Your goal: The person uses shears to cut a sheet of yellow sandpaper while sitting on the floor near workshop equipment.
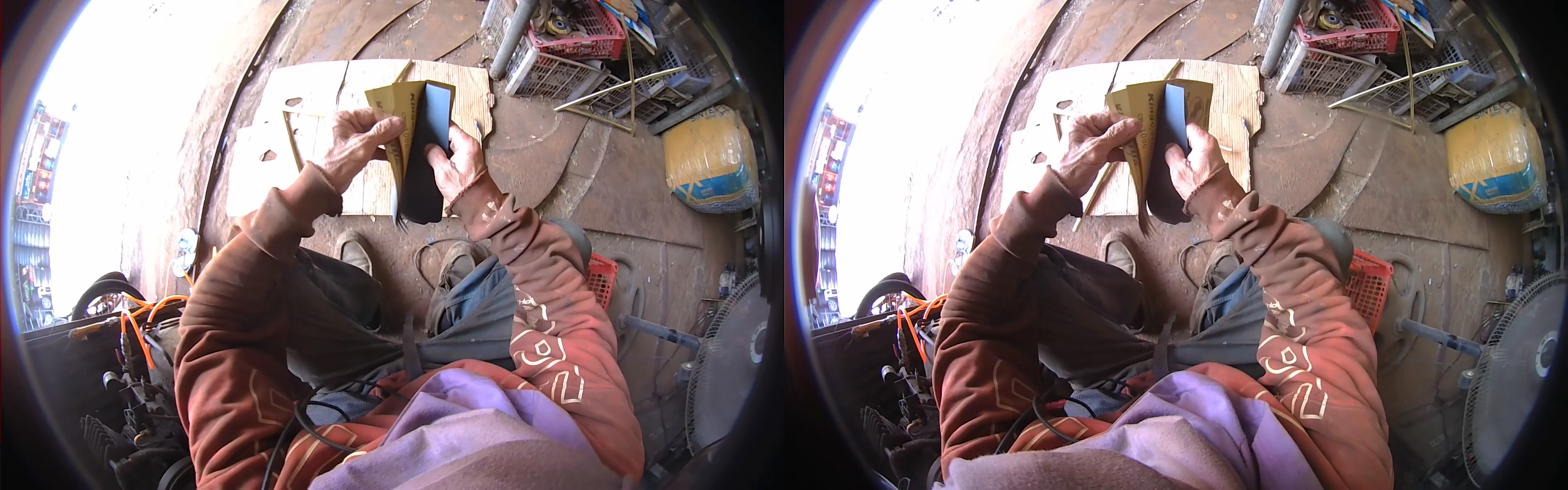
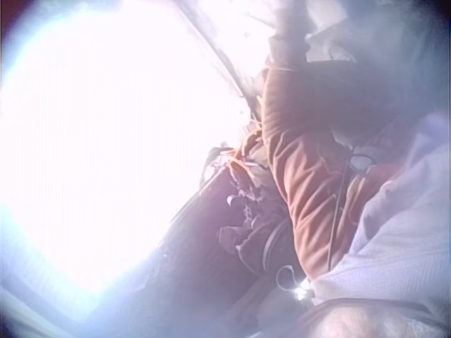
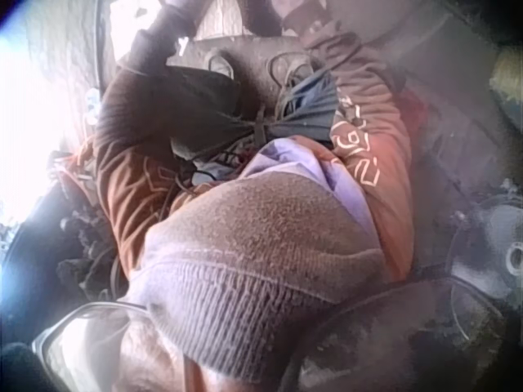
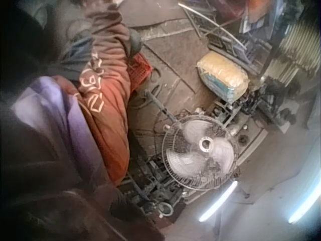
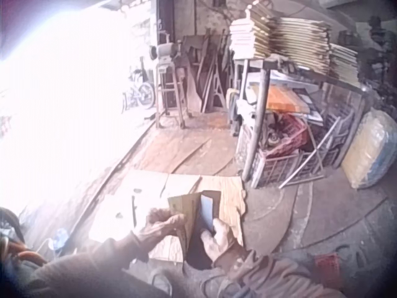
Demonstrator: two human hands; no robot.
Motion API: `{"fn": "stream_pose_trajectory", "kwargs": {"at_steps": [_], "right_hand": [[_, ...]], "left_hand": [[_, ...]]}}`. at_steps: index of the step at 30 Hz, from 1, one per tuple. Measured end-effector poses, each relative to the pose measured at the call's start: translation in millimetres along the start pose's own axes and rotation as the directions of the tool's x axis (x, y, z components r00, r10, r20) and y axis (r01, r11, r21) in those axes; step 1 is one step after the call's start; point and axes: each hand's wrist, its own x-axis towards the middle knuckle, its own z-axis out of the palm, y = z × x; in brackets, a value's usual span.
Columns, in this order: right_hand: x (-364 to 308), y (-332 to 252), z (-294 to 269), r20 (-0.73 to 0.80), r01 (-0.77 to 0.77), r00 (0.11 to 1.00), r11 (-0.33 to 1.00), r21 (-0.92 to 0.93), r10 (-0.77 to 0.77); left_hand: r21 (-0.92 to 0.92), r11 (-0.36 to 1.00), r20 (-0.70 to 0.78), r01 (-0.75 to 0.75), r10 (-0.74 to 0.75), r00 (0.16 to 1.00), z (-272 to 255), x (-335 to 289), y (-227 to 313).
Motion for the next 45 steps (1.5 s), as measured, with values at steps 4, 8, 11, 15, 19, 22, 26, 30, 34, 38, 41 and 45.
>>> {"fn": "stream_pose_trajectory", "kwargs": {"at_steps": [4,8,11,15,19,22,26,30,34,38,41,45], "right_hand": [[2,3,-2,0.022,0.052,0.998,0.994,0.099,-0.054],[1,1,0,0.044,0.031,0.998,0.997,0.074,-0.034],[1,2,1,0.046,0.044,0.998,0.993,0.105,-0.049],[2,4,3,0.056,0.025,0.998,0.986,0.162,-0.035],[3,7,3,0.075,0.017,0.997,0.97,0.241,-0.036],[2,3,3,0.075,0.01,0.997,0.971,0.239,-0.029],[2,6,1,0.069,0.046,0.996,0.979,0.198,-0.06],[1,4,0,0.079,0.012,0.996,0.976,0.219,-0.03],[0,-11,7,0.076,0.038,0.996,0.988,0.146,-0.05],[0,-12,1,0.038,0.054,0.998,0.999,-0.001,-0.054],[1,8,-8,0.06,0.033,0.997,0.995,0.094,-0.039],[28,11,23,0.05,0.102,0.993,0.995,0.012,-0.103]], "left_hand": [[0.117,0.991,0.07,-0.07,0.062,0.996,4,-1,-1],[0.15,0.985,0.053,-0.084,0.077,0.996,2,-1,-3],[0.138,0.98,0.03,-0.143,0.14,0.99,3,1,-6],[0.14,0.982,0.018,-0.123,0.122,0.992,5,2,-5],[0.107,0.986,0.001,-0.128,0.129,0.992,6,3,-7],[0.099,0.986,0.008,-0.136,0.136,0.991,6,3,-7],[0.132,0.988,0.069,-0.079,0.07,0.995,2,3,-7],[0.13,0.991,0.081,-0.034,0.024,0.996,1,1,-4],[0.105,0.994,0.065,-0.034,0.027,0.998,-16,-4,-9],[0.072,0.996,0.101,-0.048,0.041,0.994,-9,2,-5],[0.427,0.904,-0.009,0.014,-0.012,1.0,27,4,23],[0.445,0.885,-0.066,-0.137,0.185,0.981,-30,12,-7]]}}
